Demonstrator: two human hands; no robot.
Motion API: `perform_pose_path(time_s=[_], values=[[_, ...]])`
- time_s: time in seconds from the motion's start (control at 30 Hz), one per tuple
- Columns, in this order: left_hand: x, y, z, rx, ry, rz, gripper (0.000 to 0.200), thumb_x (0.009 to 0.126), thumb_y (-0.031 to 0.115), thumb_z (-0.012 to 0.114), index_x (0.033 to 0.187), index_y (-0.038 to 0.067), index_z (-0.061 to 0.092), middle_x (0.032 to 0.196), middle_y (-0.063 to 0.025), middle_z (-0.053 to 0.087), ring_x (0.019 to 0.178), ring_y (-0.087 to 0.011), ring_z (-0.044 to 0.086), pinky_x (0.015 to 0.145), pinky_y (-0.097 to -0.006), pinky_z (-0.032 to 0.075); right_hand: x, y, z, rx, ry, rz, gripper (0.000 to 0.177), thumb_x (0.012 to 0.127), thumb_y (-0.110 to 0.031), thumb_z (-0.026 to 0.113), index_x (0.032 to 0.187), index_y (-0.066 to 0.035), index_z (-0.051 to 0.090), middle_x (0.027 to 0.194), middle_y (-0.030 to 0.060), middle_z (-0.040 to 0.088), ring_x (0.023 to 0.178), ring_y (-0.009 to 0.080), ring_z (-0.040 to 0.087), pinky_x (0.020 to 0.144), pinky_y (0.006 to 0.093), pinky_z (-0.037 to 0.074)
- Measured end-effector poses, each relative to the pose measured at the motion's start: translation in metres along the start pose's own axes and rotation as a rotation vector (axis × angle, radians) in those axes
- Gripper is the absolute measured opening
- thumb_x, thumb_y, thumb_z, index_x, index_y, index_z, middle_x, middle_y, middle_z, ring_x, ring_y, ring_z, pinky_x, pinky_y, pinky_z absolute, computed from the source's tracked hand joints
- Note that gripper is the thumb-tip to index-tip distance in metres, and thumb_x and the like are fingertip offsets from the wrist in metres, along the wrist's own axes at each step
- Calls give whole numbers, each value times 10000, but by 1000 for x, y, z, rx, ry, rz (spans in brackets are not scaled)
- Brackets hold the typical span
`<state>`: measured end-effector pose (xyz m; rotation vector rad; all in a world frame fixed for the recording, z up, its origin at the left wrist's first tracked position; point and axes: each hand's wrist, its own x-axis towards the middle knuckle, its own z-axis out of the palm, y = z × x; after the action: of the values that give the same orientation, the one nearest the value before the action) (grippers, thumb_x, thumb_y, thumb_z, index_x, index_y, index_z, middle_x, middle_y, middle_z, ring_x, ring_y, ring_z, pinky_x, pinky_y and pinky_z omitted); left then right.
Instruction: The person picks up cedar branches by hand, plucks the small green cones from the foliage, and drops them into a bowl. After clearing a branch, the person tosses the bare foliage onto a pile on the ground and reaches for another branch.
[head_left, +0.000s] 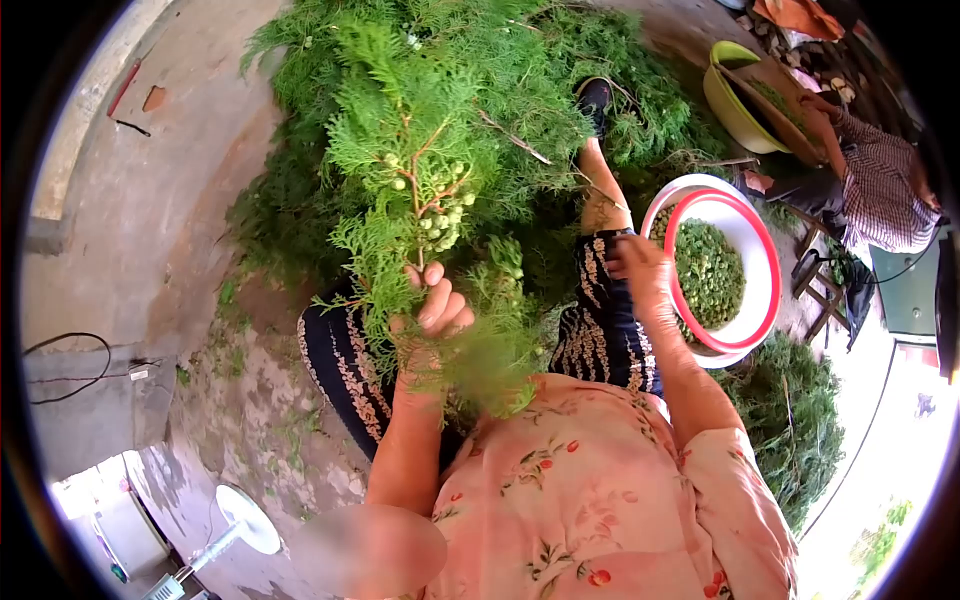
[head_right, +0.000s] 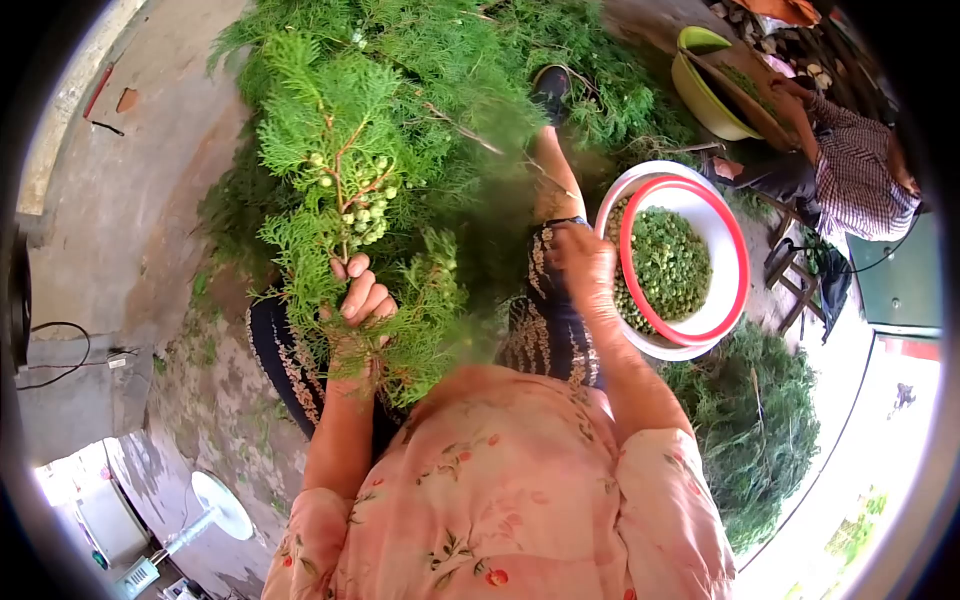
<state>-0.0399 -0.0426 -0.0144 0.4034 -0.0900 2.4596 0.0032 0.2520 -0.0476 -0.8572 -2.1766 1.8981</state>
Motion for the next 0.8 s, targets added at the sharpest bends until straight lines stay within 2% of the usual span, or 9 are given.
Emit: perform_pose_path(time_s=[0.03,0.1,0.2,0.43,0.53,0.6,0.7,0.73,0.8], values=[[0,4,0,-16,21,-35,283,958,285,353,1035,23,429,668,-67,514,566,-128,399,543,-273,319,-16,-17,22,88,-61,11,165,878,-105,512,951,9,605,753,72,618,606,133,602,536,236,491],[1,5,3,-18,26,-41,350,974,322,256,1028,23,430,645,-74,515,546,-133,396,528,-276,317,-32,-19,51,221,-217,67,179,889,-125,503,964,15,585,766,68,612,616,137,599,536,245,497],[-1,7,0,-21,-1,-18,365,980,321,231,1017,19,433,627,-73,519,521,-137,390,516,-280,317,-48,-20,76,314,-371,274,195,894,-170,513,954,1,584,795,64,615,646,145,598,568,260,500],[-2,7,11,33,63,71,382,984,333,229,982,24,453,595,-61,522,495,-128,408,481,-270,330,-63,-28,89,348,-375,390,194,905,-190,498,936,-17,581,791,53,606,667,146,586,605,268,496],[-3,13,11,29,44,116,345,979,317,284,988,15,451,605,-69,537,489,-136,412,488,-285,343,-63,-6,81,270,-451,166,217,912,-205,485,907,-8,576,791,64,598,669,150,585,606,278,497],[-5,19,9,24,53,143,345,972,327,312,973,16,459,604,-74,544,475,-143,404,494,-294,349,-76,-8,77,321,-391,412,304,904,-293,504,917,6,556,786,83,593,664,158,586,596,281,491],[0,22,8,25,-54,131,319,974,285,321,1006,-2,457,619,-71,543,508,-142,431,501,-263,344,-97,-49,67,392,-654,486,382,885,-375,522,935,3,542,764,87,589,661,162,585,592,282,486],[-1,24,7,26,-40,134,316,973,290,330,975,3,461,606,-61,527,500,-132,412,499,-263,336,-101,-48,68,421,-690,521,392,862,-403,553,927,-17,532,738,73,587,610,142,572,545,260,473],[-3,24,12,51,43,159,318,974,296,324,960,9,459,593,-54,512,491,-125,394,498,-262,330,-104,-51,71,346,-766,432,342,851,-364,583,898,-29,533,723,62,584,570,126,556,502,246,457]])
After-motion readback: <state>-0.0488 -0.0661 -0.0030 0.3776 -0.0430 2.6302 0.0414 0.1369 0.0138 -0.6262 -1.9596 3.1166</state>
